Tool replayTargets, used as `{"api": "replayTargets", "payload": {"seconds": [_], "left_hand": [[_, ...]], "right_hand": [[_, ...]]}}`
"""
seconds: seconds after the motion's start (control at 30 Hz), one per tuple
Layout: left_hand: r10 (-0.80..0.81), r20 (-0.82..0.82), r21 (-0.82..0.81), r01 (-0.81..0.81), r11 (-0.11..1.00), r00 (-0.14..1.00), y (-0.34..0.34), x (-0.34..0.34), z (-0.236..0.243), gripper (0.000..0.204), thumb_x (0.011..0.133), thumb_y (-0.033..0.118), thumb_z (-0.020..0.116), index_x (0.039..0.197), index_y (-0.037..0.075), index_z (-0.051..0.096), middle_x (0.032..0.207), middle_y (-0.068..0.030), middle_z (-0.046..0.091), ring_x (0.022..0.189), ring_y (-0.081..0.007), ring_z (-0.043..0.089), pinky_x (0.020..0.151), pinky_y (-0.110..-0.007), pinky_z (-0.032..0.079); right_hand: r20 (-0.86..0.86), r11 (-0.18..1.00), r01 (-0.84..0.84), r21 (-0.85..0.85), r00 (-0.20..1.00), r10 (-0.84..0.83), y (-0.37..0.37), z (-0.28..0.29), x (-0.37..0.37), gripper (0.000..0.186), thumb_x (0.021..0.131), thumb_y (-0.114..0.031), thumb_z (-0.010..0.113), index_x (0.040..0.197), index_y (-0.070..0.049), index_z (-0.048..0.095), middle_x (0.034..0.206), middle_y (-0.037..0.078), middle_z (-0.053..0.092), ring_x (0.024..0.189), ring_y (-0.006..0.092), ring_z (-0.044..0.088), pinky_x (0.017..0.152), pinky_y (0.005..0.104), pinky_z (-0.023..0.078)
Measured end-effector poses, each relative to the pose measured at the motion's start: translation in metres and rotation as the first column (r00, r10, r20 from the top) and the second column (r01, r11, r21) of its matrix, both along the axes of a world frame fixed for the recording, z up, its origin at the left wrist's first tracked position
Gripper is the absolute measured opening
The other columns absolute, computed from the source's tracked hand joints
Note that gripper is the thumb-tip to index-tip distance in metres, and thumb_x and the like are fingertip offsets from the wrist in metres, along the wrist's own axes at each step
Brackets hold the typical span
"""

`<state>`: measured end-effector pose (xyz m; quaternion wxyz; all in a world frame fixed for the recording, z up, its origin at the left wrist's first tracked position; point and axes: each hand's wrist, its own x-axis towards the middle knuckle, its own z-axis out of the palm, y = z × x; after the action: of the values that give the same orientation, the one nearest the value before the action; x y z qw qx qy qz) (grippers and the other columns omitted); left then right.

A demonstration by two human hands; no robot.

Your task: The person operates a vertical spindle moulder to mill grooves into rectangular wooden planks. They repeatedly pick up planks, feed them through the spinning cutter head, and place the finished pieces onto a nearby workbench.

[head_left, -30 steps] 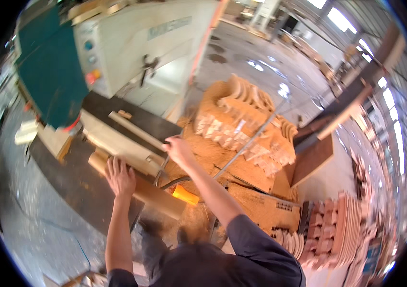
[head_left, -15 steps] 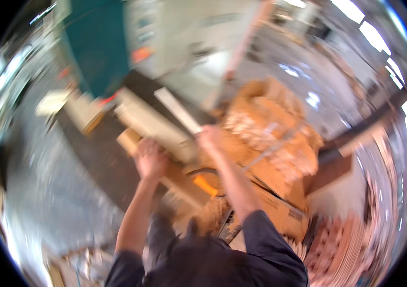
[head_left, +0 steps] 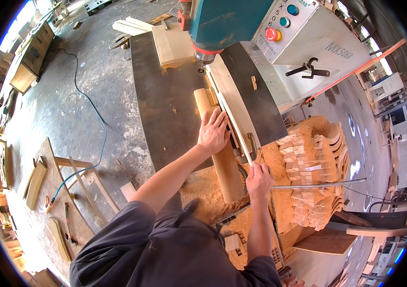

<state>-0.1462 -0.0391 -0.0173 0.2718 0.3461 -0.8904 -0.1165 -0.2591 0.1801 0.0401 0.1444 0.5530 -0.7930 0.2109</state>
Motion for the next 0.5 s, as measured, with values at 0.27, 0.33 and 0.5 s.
{"api": "replayTargets", "payload": {"seconds": [0.27, 0.33, 0.5], "left_hand": [[-0.010, -0.032, 0.010, 0.010, 1.000, 0.999, 0.003, 0.002, 0.003, 0.062, 0.091, 0.026, 0.070, 0.147, 0.003, 0.055, 0.157, -0.0119, 0.051, 0.151, -0.0353, 0.040, 0.125, -0.062, 0.028], [-0.013, -0.039, 0.011, 0.014, 1.000, 0.999, 0.006, 0.002, 0.003, 0.063, 0.091, 0.026, 0.070, 0.147, 0.003, 0.055, 0.157, -0.0124, 0.051, 0.151, -0.0358, 0.040, 0.125, -0.062, 0.027], [0.003, 0.011, 0.069, -0.004, 0.998, 1.000, 0.012, 0.004, 0.003, 0.062, 0.096, 0.035, 0.064, 0.149, 0.004, 0.056, 0.162, -0.0101, 0.047, 0.157, -0.0333, 0.033, 0.128, -0.062, 0.019]], "right_hand": [[-0.121, 0.994, -0.004, 0.114, 0.992, 0.017, -0.028, -0.011, 0.003, 0.014, 0.082, -0.001, 0.070, 0.096, -0.005, 0.070, 0.086, 0.009, 0.062, 0.085, 0.0301, 0.067, 0.065, 0.0400, 0.058], [-0.153, 0.983, 0.017, 0.182, 0.988, 0.011, -0.042, -0.021, 0.002, 0.014, 0.083, -0.002, 0.070, 0.096, -0.003, 0.070, 0.086, 0.010, 0.062, 0.085, 0.0305, 0.067, 0.065, 0.0395, 0.058], [-0.158, 0.975, 0.005, 0.221, 0.987, 0.030, -0.063, -0.026, 0.007, 0.026, 0.087, -0.004, 0.068, 0.113, -0.001, 0.071, 0.095, 0.012, 0.062, 0.091, 0.0318, 0.067, 0.070, 0.0406, 0.060]]}}
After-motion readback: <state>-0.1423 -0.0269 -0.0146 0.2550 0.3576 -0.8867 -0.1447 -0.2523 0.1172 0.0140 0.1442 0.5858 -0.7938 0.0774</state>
